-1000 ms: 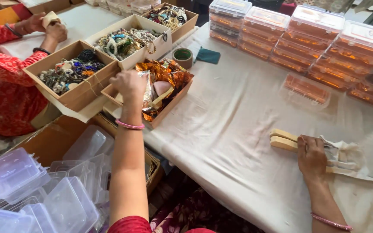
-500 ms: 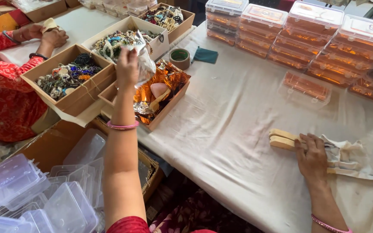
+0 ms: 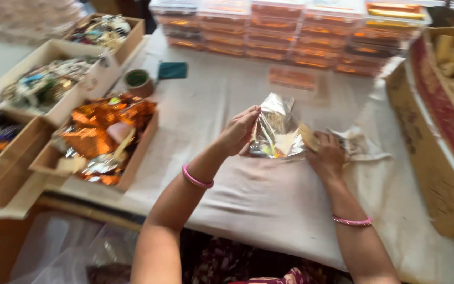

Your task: The person wipes a small wooden block with a white cloth, then wraps it in a sheet of orange foil. They place the wrapped block into a small transparent plastic container and stack it with others. The person then picks up another wooden block and wipes it with the cloth.

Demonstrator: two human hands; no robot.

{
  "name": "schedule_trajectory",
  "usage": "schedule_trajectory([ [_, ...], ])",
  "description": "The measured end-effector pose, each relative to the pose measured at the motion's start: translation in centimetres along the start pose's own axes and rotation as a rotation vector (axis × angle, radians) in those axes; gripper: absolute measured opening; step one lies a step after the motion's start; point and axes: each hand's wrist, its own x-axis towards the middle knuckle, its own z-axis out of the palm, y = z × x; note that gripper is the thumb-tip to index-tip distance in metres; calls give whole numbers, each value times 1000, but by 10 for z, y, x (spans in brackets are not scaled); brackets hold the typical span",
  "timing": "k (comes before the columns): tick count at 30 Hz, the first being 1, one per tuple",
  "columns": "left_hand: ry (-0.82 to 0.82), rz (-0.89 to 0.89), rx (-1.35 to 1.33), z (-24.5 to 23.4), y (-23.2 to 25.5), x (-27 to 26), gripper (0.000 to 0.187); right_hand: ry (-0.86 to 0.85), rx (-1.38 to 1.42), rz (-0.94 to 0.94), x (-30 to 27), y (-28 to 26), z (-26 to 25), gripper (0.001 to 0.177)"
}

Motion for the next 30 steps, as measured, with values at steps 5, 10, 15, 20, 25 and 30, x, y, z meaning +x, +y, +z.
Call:
schedule_trajectory([
  [5, 175, 105, 404, -21, -46, 51, 28, 124, -80, 64, -1, 14, 5, 67],
  [10, 512, 272, 1159, -58, -57, 71, 24, 122, -49, 49, 2, 5, -1, 61],
  [15, 490, 367, 1854, -76, -50, 63, 19, 66, -16, 144, 7, 7, 3, 62],
  [20, 430, 427, 2088, -80, -50, 67, 16, 11, -31, 209, 9, 2, 2, 63],
  [25, 436, 343, 1904, -40, -50, 59, 26, 49, -66, 177, 8, 4, 3, 63],
  [30, 248, 96, 1712, -6, -50, 56, 46, -31, -63, 186, 9, 1, -2, 63],
])
